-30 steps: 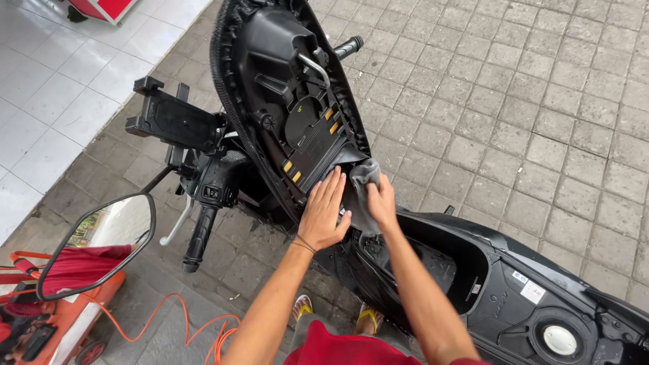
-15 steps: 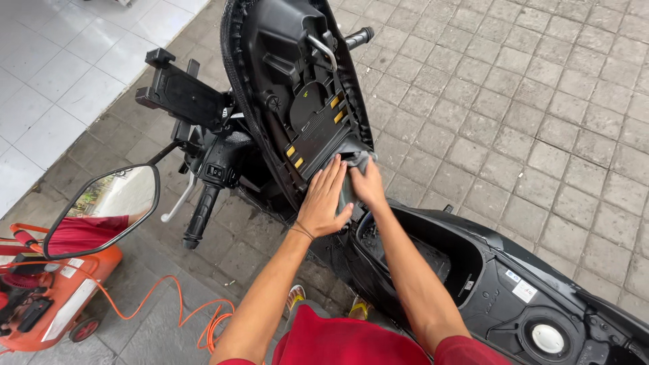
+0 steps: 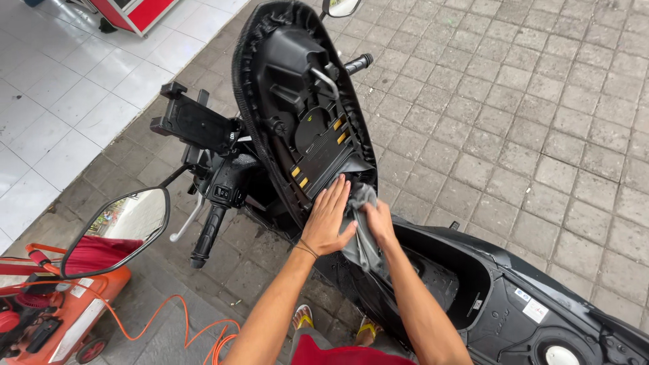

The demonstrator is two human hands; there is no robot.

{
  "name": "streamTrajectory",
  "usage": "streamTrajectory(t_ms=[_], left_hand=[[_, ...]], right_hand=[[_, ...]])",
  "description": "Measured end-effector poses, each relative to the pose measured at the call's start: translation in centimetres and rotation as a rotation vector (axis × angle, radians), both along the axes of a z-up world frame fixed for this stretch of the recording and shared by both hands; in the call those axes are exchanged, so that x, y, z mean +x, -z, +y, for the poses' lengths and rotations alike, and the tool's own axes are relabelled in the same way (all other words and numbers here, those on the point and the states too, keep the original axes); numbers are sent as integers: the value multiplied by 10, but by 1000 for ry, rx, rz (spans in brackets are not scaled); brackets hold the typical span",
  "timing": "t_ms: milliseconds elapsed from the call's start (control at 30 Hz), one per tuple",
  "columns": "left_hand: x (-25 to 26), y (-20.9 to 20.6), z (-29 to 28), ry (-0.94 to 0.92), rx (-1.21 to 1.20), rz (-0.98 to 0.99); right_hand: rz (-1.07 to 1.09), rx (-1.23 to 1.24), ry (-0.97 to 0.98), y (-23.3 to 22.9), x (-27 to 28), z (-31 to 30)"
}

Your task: The person wipes the underside of a raised motorcycle seat and the internal storage compartment with a cloth.

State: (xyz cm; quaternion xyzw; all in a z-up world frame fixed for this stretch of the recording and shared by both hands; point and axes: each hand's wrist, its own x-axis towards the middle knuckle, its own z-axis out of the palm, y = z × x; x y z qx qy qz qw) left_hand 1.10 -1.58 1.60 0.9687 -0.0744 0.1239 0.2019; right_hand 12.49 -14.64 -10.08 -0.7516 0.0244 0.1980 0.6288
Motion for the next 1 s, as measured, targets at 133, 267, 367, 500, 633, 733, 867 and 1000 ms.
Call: streamTrajectory(t_ms=[133, 267, 367, 500, 633, 733, 867, 1000], left_hand=[[-6, -1, -6, -9, -5, -10], [-1, 0, -5, -24, 50, -13], [0, 5, -2, -47, 64, -26], [7, 3, 6, -12, -21, -21], [-1, -3, 6, 61, -106, 27], [1, -1, 6, 44, -121, 30], [1, -5, 14, 48, -199, 107], [-2, -3, 12, 75, -211, 65]], right_hand=[[-62, 113, 45, -3, -28, 0], [-155, 30, -33, -60, -24, 34], [-202, -102, -83, -72, -26, 28], [-554, -705, -324, -49, 1, 5], [-926, -1212, -544, -24, 11, -15], [-804, -1157, -551, -29, 5, -3], [-476, -509, -425, -22, 9, 7], [-279, 149, -73, -27, -38, 21]])
